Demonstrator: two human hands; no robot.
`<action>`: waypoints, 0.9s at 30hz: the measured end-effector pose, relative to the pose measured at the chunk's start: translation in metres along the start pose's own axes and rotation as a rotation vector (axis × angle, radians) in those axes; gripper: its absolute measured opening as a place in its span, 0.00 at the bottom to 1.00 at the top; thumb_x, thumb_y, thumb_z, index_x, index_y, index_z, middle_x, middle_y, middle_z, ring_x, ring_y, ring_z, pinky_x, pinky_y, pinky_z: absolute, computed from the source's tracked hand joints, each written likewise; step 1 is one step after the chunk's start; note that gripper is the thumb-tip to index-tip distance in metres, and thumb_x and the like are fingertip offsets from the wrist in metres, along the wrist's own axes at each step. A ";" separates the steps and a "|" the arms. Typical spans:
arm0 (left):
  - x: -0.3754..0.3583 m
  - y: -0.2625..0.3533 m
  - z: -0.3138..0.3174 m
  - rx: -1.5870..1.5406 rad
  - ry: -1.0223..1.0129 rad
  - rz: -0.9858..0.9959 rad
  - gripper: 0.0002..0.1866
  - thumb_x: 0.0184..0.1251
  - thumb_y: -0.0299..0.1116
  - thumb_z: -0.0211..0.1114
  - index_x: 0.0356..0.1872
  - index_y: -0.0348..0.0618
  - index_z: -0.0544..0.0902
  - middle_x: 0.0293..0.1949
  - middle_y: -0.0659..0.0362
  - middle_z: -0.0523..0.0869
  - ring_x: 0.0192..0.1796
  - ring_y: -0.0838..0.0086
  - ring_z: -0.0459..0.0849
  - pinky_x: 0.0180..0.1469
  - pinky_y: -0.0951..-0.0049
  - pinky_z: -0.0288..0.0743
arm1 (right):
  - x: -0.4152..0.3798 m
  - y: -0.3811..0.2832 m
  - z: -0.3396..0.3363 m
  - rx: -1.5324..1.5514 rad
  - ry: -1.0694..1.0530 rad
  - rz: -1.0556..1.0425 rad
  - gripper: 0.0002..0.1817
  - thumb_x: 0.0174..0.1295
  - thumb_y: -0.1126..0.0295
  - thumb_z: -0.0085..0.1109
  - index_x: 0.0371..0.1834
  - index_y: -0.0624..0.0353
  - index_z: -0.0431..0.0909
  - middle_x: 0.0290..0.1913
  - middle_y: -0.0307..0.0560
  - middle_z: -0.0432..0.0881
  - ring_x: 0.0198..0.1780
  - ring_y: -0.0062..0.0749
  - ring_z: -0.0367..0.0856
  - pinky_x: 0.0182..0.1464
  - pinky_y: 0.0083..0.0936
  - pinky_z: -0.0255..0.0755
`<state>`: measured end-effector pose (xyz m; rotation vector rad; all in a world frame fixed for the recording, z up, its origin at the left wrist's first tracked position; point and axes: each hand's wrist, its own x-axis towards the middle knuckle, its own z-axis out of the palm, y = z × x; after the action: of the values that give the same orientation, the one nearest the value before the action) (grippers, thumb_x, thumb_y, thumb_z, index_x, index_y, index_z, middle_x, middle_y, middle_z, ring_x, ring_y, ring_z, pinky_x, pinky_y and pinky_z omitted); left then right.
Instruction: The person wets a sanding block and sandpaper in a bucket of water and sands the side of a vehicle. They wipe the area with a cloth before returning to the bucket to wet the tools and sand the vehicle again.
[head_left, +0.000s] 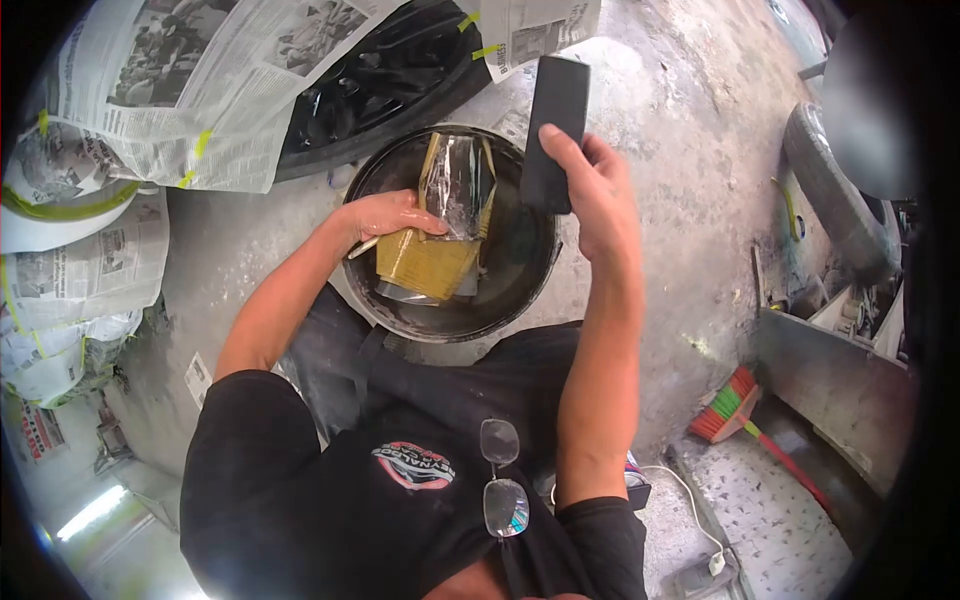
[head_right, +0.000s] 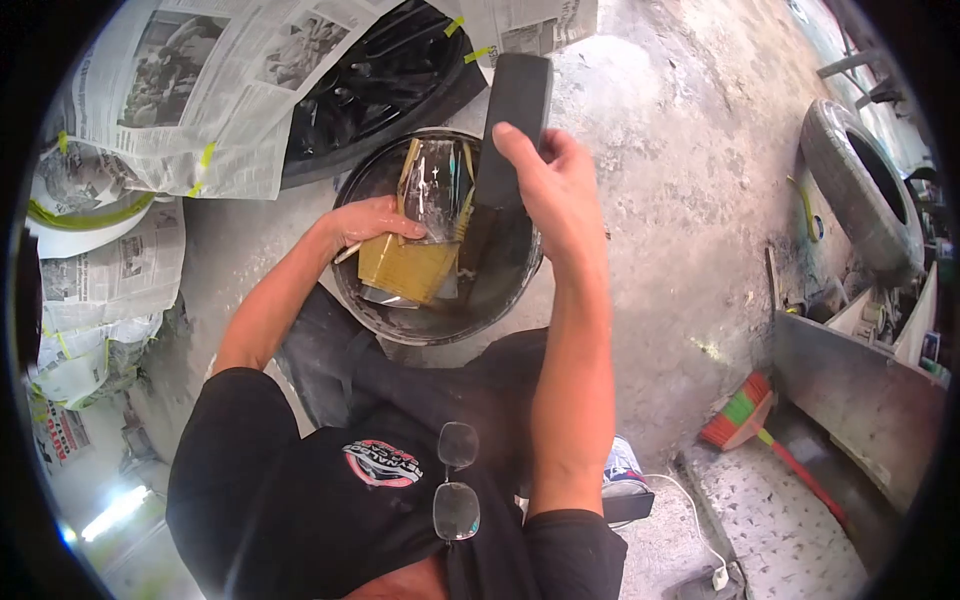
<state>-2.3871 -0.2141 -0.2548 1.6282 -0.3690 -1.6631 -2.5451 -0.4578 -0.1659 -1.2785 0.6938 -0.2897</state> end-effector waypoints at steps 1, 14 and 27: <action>0.001 -0.004 0.002 -0.024 -0.005 0.022 0.24 0.65 0.43 0.75 0.52 0.30 0.86 0.48 0.56 0.90 0.49 0.75 0.87 0.55 0.73 0.80 | -0.002 0.001 -0.002 -0.025 -0.066 0.056 0.28 0.62 0.54 0.72 0.49 0.72 0.81 0.36 0.44 0.84 0.35 0.22 0.78 0.38 0.22 0.73; 0.004 -0.012 0.014 0.061 -0.028 0.135 0.30 0.63 0.36 0.79 0.61 0.29 0.79 0.53 0.57 0.87 0.55 0.76 0.82 0.63 0.73 0.73 | 0.010 0.017 0.030 -0.251 -0.282 0.189 0.30 0.64 0.52 0.68 0.55 0.72 0.79 0.42 0.47 0.86 0.40 0.28 0.83 0.45 0.27 0.78; 0.005 -0.023 -0.002 -0.025 -0.033 0.217 0.24 0.67 0.36 0.76 0.59 0.35 0.81 0.51 0.61 0.88 0.54 0.79 0.82 0.61 0.75 0.73 | 0.017 0.030 0.058 -0.414 -0.281 0.097 0.34 0.67 0.52 0.67 0.63 0.73 0.73 0.49 0.51 0.84 0.45 0.28 0.81 0.49 0.27 0.77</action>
<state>-2.3921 -0.2017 -0.2736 1.4876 -0.5200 -1.5258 -2.5013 -0.4133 -0.1923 -1.6334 0.5882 0.1213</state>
